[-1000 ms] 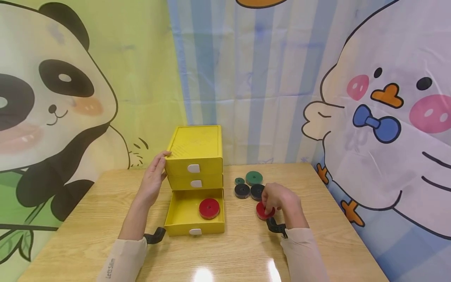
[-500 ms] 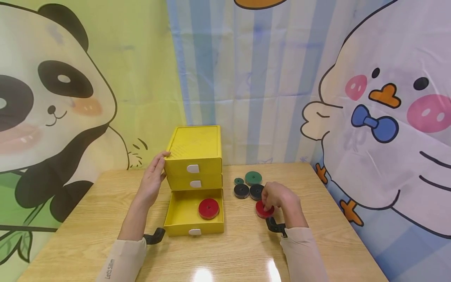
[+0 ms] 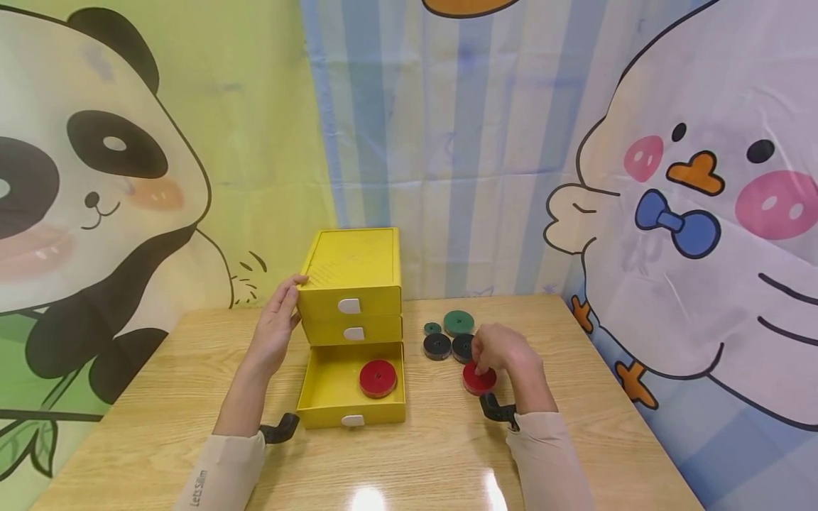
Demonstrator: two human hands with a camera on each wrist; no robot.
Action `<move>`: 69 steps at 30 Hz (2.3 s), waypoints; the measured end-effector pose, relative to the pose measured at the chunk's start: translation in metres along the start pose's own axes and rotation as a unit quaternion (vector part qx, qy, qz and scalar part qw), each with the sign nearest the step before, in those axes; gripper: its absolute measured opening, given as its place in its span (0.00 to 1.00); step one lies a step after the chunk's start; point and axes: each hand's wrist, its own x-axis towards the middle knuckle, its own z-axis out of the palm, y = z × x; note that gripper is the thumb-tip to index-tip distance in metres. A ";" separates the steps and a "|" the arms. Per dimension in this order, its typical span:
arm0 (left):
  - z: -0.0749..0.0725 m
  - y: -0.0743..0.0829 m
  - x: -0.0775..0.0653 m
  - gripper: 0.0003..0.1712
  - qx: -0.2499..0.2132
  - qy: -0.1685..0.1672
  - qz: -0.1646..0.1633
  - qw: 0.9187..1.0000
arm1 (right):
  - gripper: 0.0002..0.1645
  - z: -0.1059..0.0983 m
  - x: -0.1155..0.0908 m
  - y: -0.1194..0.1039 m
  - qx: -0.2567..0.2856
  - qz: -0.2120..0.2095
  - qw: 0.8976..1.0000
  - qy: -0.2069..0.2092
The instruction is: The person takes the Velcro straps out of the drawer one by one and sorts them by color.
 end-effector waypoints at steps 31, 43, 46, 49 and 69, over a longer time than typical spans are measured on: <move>0.001 0.001 0.000 0.28 -0.001 -0.003 0.002 1.000 | 0.34 0.009 0.011 -0.074 0.083 -0.206 0.974 0.053; 0.001 0.001 0.000 0.28 0.003 -0.001 0.001 1.000 | 0.33 0.016 0.012 -0.092 0.093 -0.243 0.965 0.037; 0.001 0.001 0.000 0.28 -0.001 -0.001 -0.001 1.000 | 0.32 0.021 0.014 -0.098 0.080 -0.241 0.967 0.029; 0.001 0.000 0.001 0.27 -0.005 0.001 0.000 1.000 | 0.31 0.026 0.016 -0.106 0.068 -0.253 0.965 0.015; 0.000 -0.001 0.000 0.29 -0.008 -0.002 0.005 1.000 | 0.27 0.058 0.034 -0.124 -0.019 -0.257 0.966 0.023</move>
